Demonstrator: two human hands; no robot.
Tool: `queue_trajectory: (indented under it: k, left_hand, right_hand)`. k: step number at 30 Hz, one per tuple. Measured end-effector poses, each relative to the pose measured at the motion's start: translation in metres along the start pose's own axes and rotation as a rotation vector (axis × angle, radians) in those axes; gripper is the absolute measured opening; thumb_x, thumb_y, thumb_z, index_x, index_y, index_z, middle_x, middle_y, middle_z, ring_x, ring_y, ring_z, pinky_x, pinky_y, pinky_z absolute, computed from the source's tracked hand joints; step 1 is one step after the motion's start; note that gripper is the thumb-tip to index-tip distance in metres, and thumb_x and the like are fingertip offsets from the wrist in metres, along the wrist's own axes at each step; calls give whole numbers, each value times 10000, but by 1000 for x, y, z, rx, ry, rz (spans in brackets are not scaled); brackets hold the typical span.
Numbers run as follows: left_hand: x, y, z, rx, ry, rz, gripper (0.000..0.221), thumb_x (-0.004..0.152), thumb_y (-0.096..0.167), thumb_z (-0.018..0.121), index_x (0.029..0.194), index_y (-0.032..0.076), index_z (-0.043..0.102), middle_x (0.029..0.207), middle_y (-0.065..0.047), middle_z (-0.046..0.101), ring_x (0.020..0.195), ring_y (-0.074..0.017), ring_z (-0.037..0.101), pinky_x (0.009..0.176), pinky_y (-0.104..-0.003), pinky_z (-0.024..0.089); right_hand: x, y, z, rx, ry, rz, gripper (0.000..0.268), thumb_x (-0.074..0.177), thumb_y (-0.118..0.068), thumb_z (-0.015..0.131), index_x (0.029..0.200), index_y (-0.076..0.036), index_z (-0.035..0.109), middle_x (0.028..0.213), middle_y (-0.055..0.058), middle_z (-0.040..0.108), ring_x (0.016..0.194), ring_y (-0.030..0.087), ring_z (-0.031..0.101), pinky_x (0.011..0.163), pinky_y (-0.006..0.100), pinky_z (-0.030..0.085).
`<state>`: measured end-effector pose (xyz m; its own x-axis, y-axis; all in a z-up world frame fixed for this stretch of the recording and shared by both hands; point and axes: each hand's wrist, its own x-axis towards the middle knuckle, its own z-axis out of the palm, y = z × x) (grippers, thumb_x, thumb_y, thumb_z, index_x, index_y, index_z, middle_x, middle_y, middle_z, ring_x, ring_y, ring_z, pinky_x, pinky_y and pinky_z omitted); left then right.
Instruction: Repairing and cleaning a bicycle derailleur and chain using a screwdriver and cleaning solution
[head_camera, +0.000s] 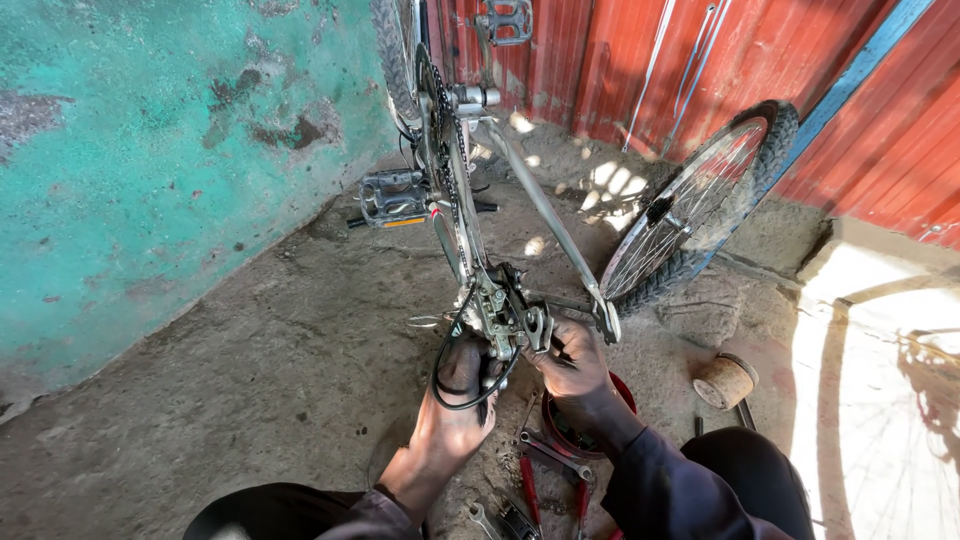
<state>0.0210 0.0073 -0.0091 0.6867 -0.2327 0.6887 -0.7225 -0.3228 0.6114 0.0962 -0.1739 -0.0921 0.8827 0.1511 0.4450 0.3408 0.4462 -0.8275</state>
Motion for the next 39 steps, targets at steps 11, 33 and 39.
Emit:
queue_trajectory:
  k: [11,33,39]
  left_hand:
    - [-15,0,-13,371,-42,-14,754,891,516,690,1319,-40,413,1015,-211,675,824,-443,666,725,-510,543]
    - [7,-9,-13,-109,-284,-580,453,1005,517,446,1264,176,597,1310,-122,582,1147,-281,547,1050,-384,397]
    - [9,-22,-12,-376,-141,-515,283,920,402,712,870,128,661,807,59,642,774,-63,555,649,-294,472]
  right_hand:
    - [-9,-52,1,-438,-16,213,190,930,-267,718,909,-91,649,653,14,637,401,94,511,368,244,413]
    - [-23,-104,36,-629,178,305,362,968,-386,620,772,-83,656,675,26,656,666,172,617,743,319,443]
    - [-23,-92,37,-335,180,287,260,982,-306,639,966,-49,677,778,57,674,731,199,648,747,341,512]
